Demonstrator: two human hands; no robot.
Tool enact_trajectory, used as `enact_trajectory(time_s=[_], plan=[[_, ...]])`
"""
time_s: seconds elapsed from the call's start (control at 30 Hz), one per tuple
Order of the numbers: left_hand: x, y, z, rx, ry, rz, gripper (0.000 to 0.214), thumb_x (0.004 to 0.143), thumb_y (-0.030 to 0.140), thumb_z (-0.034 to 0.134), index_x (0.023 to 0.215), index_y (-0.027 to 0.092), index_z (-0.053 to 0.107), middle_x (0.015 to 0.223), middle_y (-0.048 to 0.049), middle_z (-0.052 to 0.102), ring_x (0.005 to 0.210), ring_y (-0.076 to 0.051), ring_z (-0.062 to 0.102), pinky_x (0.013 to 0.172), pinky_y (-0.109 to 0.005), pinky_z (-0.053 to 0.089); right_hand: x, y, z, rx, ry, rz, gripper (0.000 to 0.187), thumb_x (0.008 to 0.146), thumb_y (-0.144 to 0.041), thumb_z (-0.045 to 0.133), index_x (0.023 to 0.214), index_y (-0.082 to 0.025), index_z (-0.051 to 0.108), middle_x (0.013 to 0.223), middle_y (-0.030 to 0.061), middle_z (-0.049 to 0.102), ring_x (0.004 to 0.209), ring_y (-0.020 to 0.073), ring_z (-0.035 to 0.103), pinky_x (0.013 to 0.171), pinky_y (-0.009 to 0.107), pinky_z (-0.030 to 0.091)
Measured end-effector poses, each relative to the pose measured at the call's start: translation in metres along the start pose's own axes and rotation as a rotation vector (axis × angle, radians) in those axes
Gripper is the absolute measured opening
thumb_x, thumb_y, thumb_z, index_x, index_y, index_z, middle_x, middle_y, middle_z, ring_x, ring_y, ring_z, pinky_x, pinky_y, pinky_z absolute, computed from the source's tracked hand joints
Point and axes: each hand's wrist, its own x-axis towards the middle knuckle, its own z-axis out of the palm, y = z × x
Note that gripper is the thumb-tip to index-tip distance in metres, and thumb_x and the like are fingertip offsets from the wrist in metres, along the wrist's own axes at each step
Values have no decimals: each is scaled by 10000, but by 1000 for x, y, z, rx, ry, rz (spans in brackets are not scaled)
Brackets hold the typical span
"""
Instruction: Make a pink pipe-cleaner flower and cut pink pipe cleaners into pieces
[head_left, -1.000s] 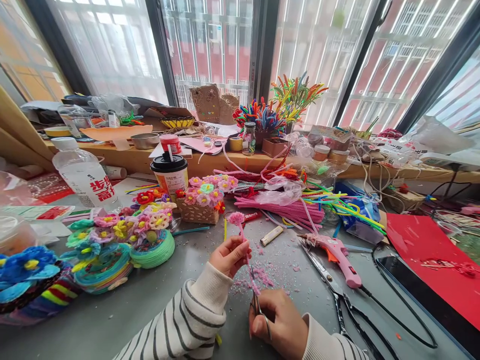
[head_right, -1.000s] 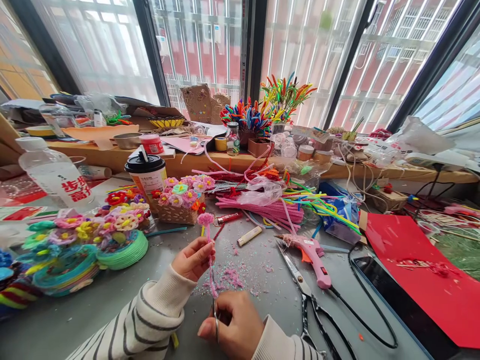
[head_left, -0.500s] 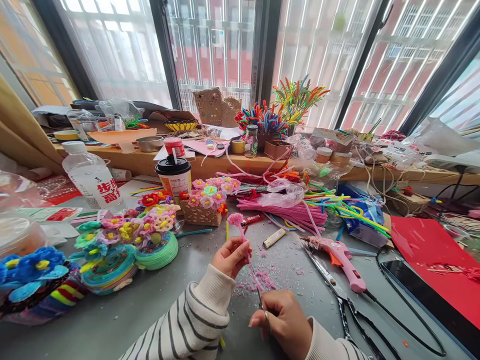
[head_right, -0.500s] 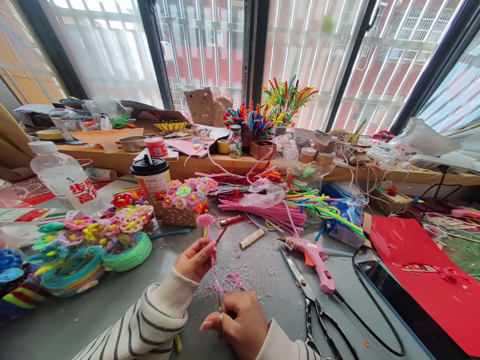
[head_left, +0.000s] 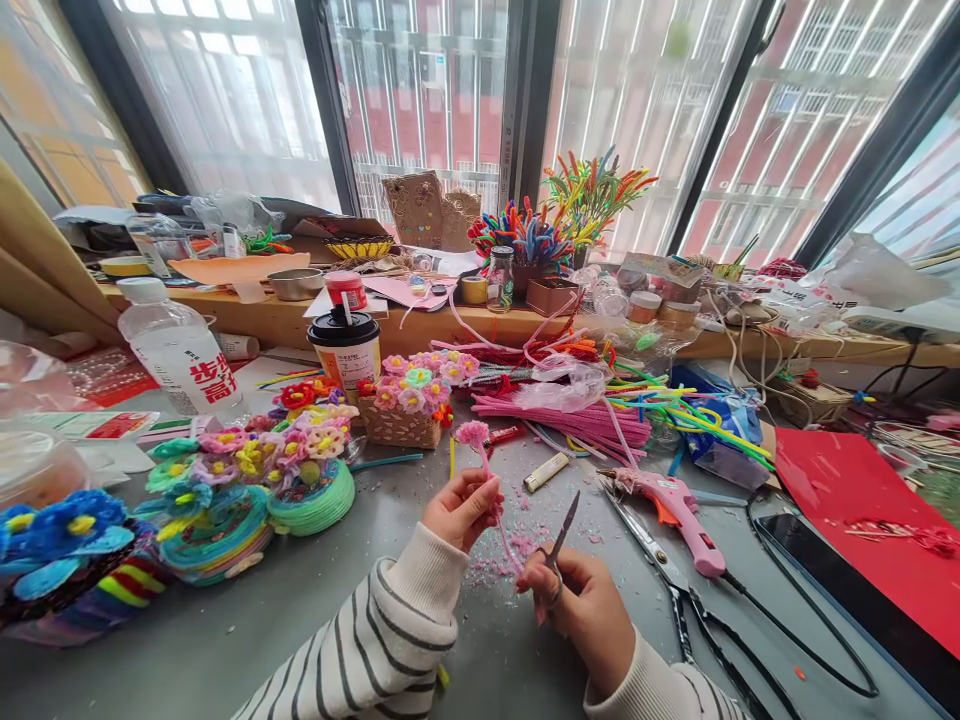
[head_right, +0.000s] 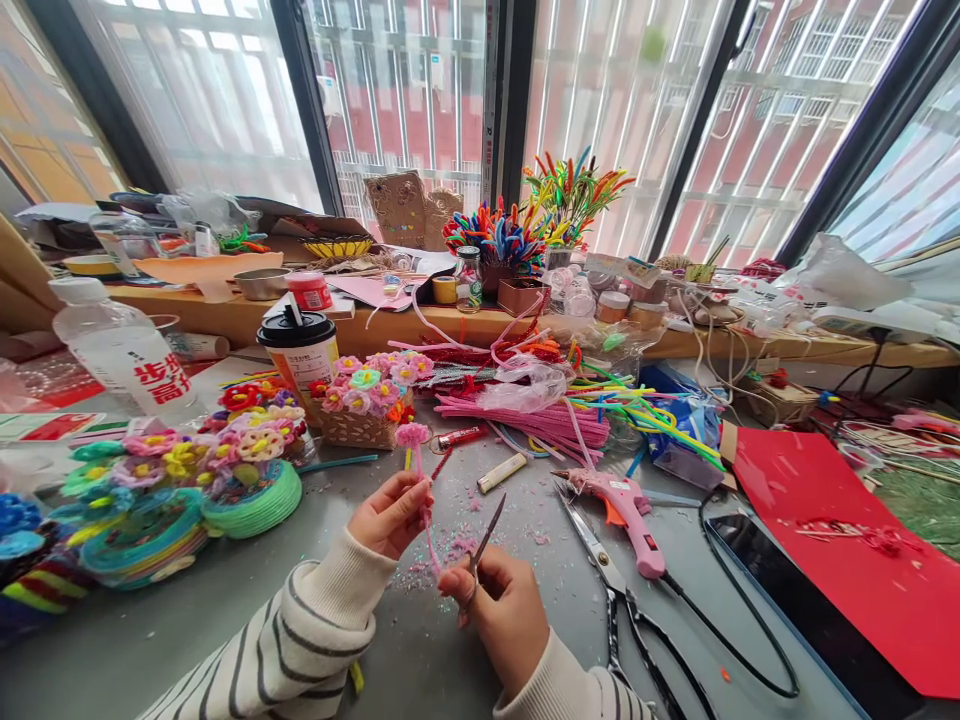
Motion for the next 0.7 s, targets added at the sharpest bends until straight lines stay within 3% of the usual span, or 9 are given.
enact_trajectory(time_s=[0.17,0.43,0.7], plan=[[-1,-2,1,45,-37,-20,284,392,257,712,578,126,543,430,19,563,387,-48,489,391,-125,373,2,0,2,30,-35,21,331,619,-450,536,561,-124,535,421,-43,405,358,50,318,361,186,250],[-5,-9,1,305,-210,-36,221,443,210,691,604,109,579,470,5,562,445,-83,505,467,-194,404,2,1,0,6,91,47,324,626,-452,526,581,-131,516,433,-49,387,369,57,306,370,194,244],[-4,-9,-1,350,-183,6,240,455,247,678,610,115,552,473,29,535,448,-87,491,442,-208,393,3,-1,-5,-125,129,-53,311,656,-413,500,584,-120,578,496,-14,450,456,91,388,448,199,312]])
